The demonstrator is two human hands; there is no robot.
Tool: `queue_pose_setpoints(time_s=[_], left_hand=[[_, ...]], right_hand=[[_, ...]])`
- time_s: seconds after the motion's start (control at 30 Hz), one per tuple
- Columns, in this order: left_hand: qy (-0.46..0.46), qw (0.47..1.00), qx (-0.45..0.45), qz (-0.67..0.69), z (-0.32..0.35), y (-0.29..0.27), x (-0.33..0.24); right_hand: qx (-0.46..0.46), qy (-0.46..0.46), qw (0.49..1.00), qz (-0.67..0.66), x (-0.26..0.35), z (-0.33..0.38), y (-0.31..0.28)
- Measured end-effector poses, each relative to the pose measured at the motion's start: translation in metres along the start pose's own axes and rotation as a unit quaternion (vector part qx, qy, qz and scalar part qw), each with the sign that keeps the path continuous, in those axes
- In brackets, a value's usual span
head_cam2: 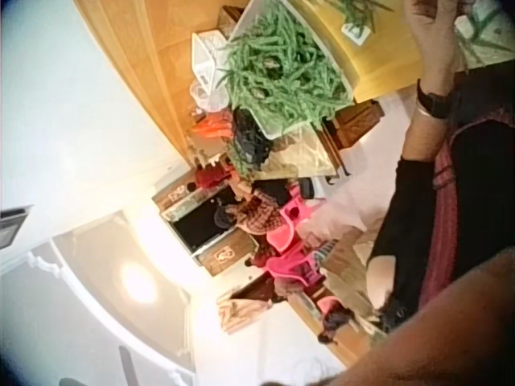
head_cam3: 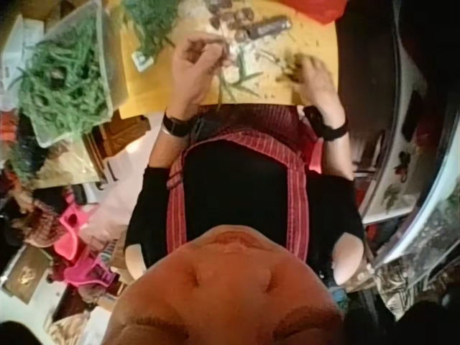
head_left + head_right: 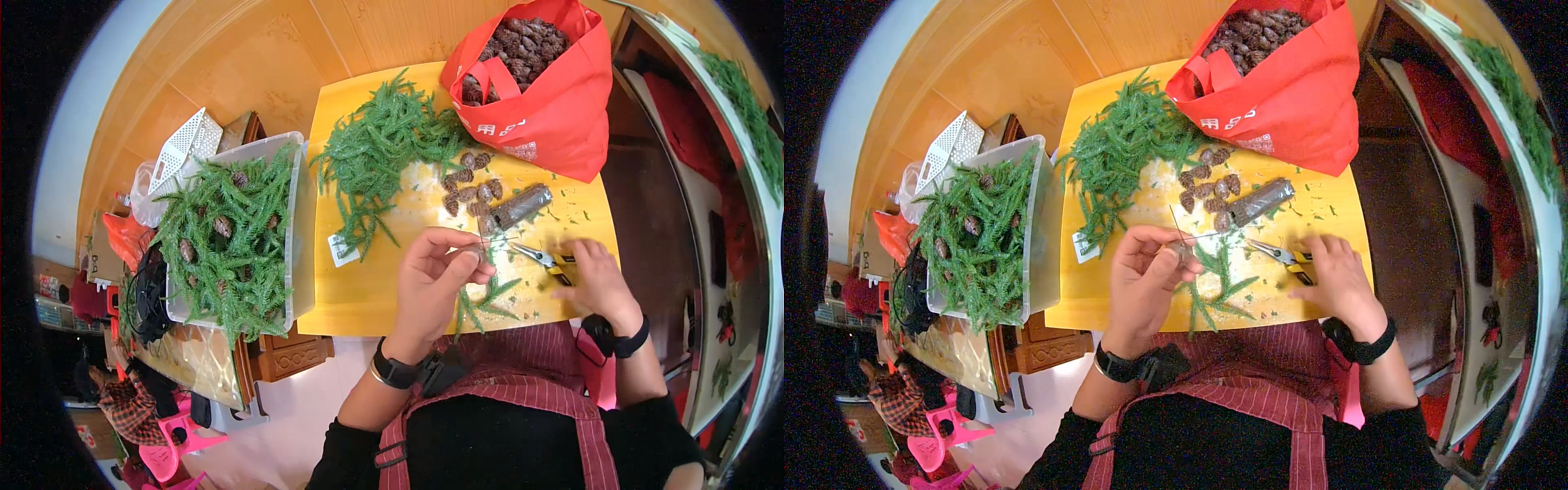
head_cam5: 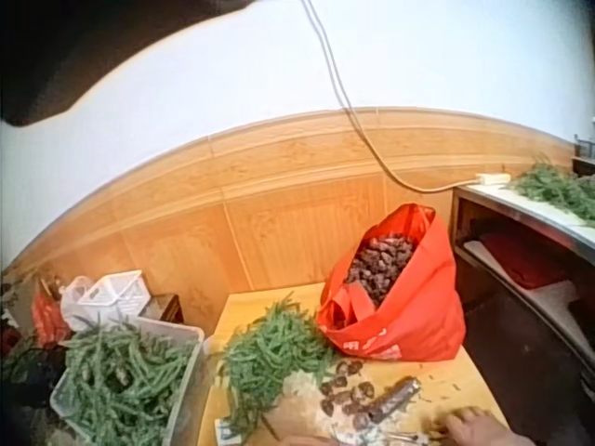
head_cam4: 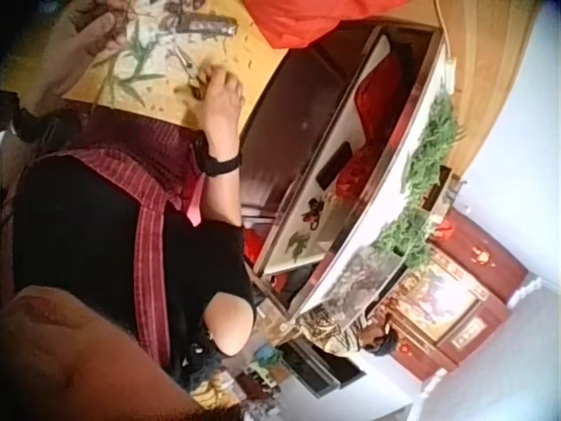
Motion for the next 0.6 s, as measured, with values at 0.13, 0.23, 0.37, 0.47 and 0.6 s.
queue_pose_setpoints(time_s=[0.13, 0.23, 0.37, 0.47, 0.6], left_hand=[[-0.043, 0.997, 0.005, 0.068, -0.001, 0.002, 0.006], [-0.049, 0.995, 0.013, 0.085, -0.001, 0.002, 0.008], [-0.063, 0.984, 0.026, 0.163, 0.000, 0.001, 0.006], [-0.082, 0.981, 0.030, 0.171, -0.002, 0.001, 0.007], [-0.091, 0.981, 0.034, 0.165, -0.002, 0.004, 0.007]], right_hand=[[-0.008, -0.006, 1.000, 0.010, -0.014, 0.010, 0.015], [-0.066, -0.024, 0.997, -0.020, -0.014, 0.006, 0.013], [-0.069, -0.016, 0.996, -0.062, -0.018, 0.011, 0.003], [-0.130, -0.014, 0.988, -0.086, -0.019, 0.019, -0.014], [-0.034, 0.032, 0.972, -0.231, -0.014, 0.024, -0.021]])
Point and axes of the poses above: each hand's wrist, its own z-axis away from the middle knuckle, its own y-axis out of the palm, x = y × z, the point moved 7 cm from there along -z, towards the middle knuckle, and after that the axes turned 7 degrees about -y, right-handed, at the moved point
